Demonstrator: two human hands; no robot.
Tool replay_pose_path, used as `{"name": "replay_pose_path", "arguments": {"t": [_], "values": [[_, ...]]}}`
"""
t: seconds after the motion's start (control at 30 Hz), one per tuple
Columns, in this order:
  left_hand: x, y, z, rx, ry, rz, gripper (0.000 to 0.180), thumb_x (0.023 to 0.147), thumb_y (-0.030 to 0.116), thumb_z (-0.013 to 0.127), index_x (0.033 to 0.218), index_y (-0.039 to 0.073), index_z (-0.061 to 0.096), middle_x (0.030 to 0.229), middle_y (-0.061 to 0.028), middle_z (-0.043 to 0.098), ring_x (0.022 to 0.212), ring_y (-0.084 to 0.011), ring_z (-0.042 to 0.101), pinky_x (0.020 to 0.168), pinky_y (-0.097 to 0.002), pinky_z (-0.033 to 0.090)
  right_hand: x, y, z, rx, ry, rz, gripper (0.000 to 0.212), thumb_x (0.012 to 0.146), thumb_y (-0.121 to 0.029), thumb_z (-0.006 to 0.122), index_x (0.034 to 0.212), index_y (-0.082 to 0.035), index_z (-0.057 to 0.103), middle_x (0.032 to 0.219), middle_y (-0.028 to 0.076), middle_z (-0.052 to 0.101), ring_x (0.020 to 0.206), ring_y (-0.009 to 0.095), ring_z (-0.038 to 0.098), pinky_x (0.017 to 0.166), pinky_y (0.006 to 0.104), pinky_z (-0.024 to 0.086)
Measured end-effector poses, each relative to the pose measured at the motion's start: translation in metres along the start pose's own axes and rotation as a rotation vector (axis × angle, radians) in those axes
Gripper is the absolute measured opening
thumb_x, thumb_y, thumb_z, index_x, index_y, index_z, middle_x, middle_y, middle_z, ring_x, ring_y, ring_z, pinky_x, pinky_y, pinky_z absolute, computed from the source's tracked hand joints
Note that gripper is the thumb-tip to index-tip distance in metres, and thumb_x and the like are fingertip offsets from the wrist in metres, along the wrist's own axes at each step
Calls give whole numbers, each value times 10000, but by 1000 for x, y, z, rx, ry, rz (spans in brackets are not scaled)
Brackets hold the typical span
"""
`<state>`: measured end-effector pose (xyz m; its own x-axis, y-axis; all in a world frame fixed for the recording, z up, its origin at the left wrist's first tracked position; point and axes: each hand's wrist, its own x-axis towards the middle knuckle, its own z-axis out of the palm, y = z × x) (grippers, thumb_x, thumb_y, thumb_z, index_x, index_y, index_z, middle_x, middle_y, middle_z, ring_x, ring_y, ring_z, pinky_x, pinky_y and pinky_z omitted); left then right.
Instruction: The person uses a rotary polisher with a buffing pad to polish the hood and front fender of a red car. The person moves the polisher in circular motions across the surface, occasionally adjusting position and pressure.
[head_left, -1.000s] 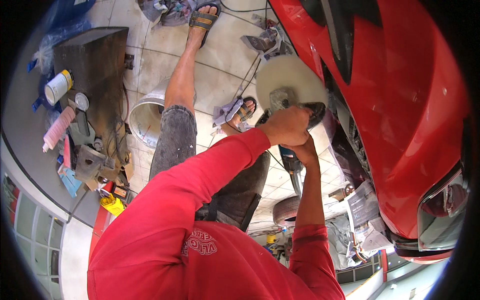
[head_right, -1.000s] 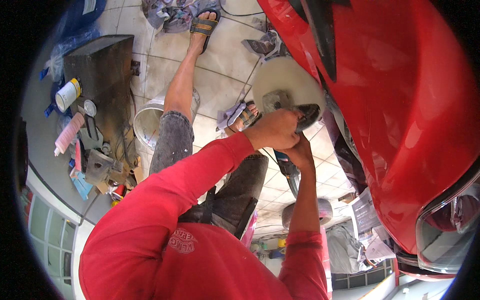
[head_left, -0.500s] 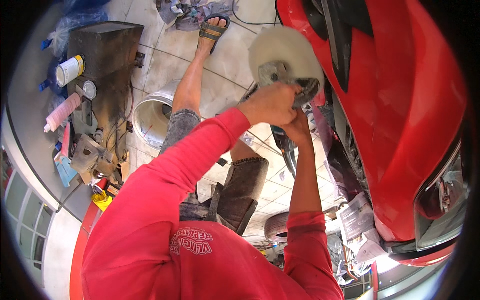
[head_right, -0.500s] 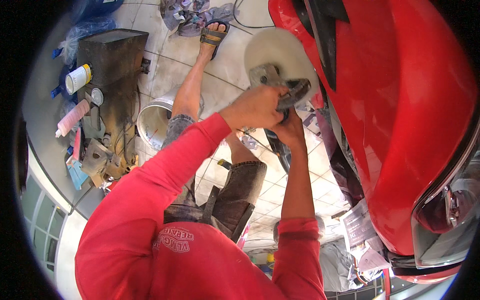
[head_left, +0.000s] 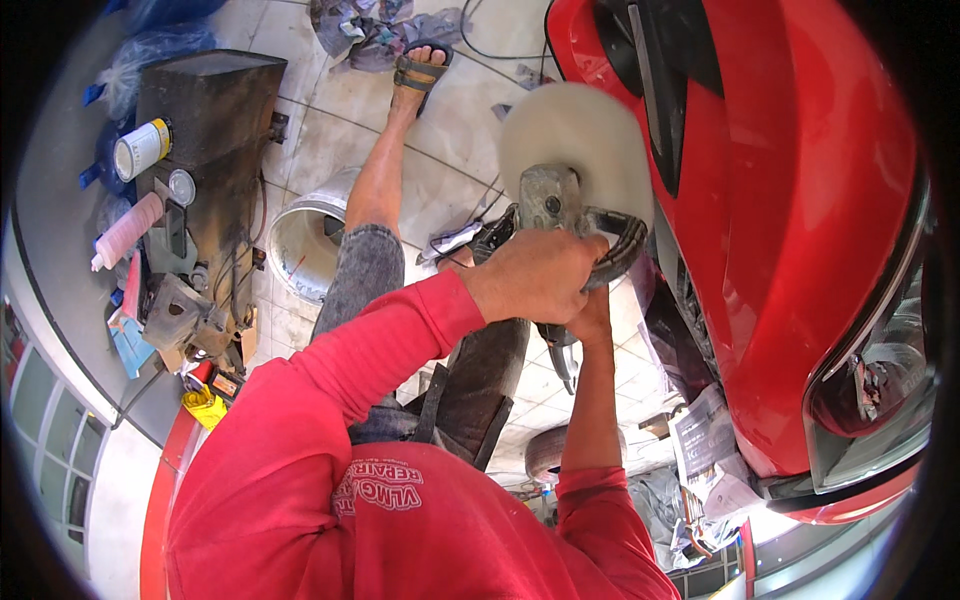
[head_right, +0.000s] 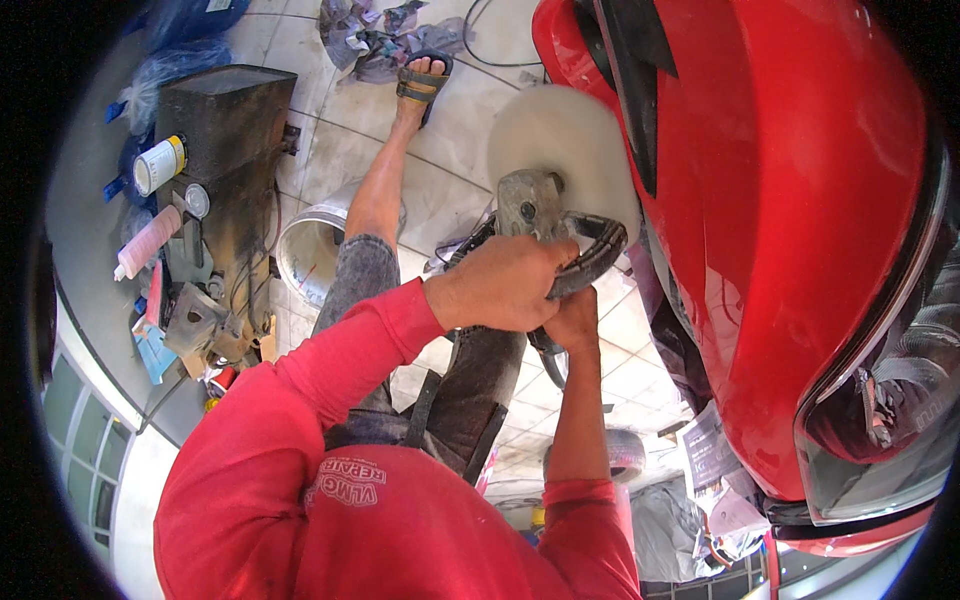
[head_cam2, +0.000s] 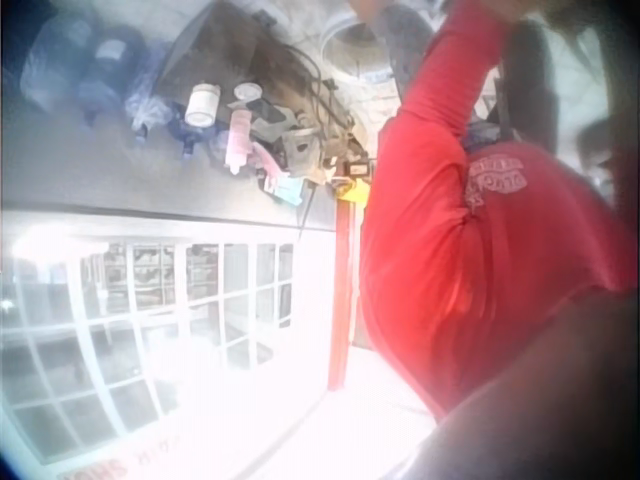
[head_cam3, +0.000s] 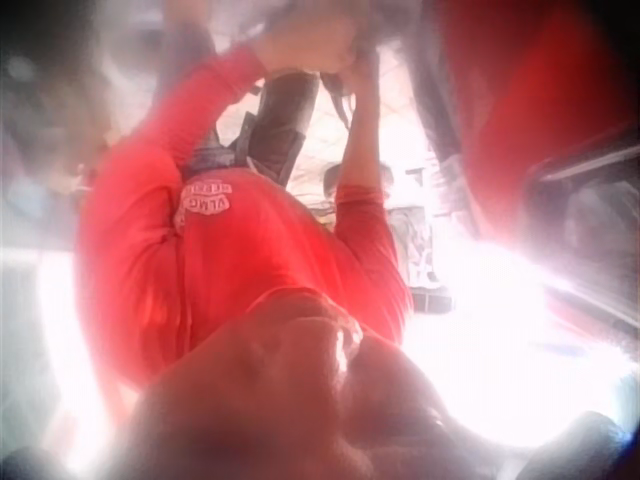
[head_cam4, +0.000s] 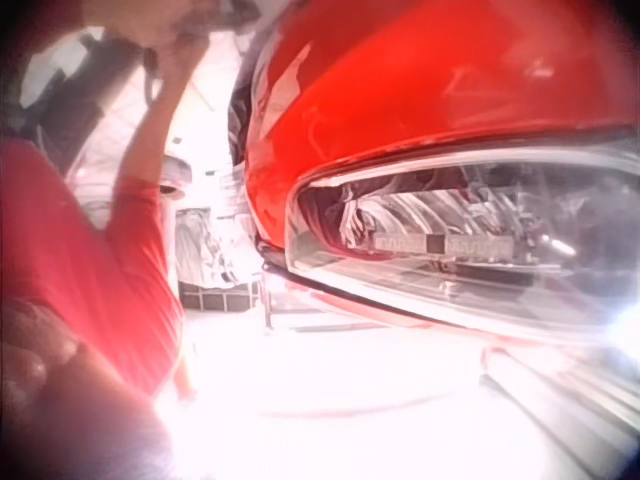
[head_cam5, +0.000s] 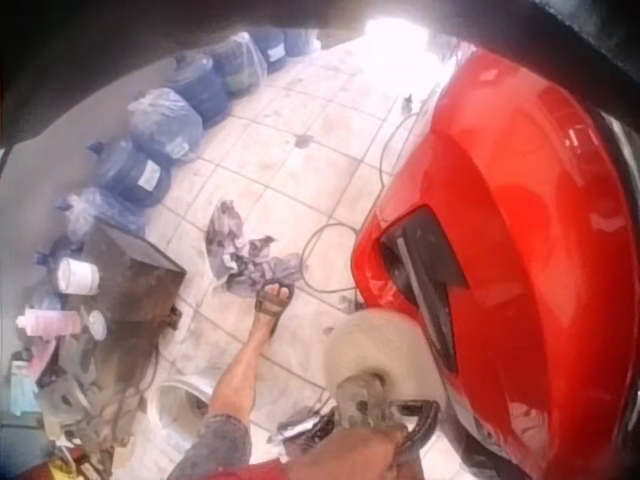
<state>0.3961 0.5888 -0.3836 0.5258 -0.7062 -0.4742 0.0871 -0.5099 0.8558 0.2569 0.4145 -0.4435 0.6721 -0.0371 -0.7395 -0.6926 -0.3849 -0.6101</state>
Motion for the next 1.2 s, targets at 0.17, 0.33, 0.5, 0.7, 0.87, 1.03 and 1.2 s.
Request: {"name": "replay_pose_path", "arguments": {"t": [0.17, 0.33, 0.5, 0.7, 0.87, 1.03, 1.2], "values": [[-33, 47, 10, -28, -119, 39, 436, 844, 215, 775, 1152, -41, 602, 792, -292, 716, 786, -508, 739, 701, -595, 582, -61, 18, -14, -83, -42, 4, 649, 835, -293, 876, 1392, -52, 644, 1385, 189, 710, 1310, 345, 670, 1087, 461, 510], [-46, 92, 2, -39, -108, 63, 457, 875, 259, 792, 1123, -58, 574, 783, -293, 721, 778, -505, 748, 692, -592, 591, -76, 17, -31, -8, -62, 50, 685, 826, -290, 882, 1413, -45, 626, 1408, 190, 694, 1328, 333, 656, 1104, 457, 503], [-19, 113, -36, 160, -39, -4, 486, 791, 242, 839, 1054, -95, 606, 818, -305, 729, 821, -515, 754, 734, -563, 611, -11, -8, -16, 108, -37, -42, 721, 818, -286, 887, 1435, -38, 609, 1430, 191, 679, 1347, 321, 642, 1121, 452, 496], [-2, 128, -44, 285, -74, -18, 542, 741, 248, 882, 1063, -96, 614, 892, -307, 744, 902, -504, 760, 798, -563, 615, 7, -20, -9, 196, -41, -98, 764, 807, -283, 893, 1460, -30, 587, 1457, 191, 660, 1369, 307, 625, 1141, 447, 487], [-49, 142, 0, 245, -148, 73, 592, 829, 351, 881, 1096, -95, 596, 852, -305, 735, 839, -515, 753, 747, -579, 609, -69, 17, -9, 215, -47, -57, 801, 798, -279, 899, 1482, -23, 569, 1479, 192, 645, 1387, 295, 611, 1158, 442, 480], [-63, 147, 9, 116, -216, 104, 579, 840, 357, 867, 1081, -92, 591, 811, -313, 717, 831, -516, 749, 739, -584, 595, -102, 24, -19, 221, -86, -34, 837, 789, -276, 904, 1503, -16, 551, 1502, 193, 630, 1405, 283, 597, 1175, 438, 473], [-40, 125, -20, 206, -30, 119, 581, 816, 333, 861, 1094, -108, 605, 823, -328, 715, 841, -528, 741, 751, -581, 592, -42, -26, -24, 202, -168, -80, 874, 781, -273, 909, 1524, -9, 533, 1524, 193, 614, 1424, 271, 583, 1192, 433, 466]]}}
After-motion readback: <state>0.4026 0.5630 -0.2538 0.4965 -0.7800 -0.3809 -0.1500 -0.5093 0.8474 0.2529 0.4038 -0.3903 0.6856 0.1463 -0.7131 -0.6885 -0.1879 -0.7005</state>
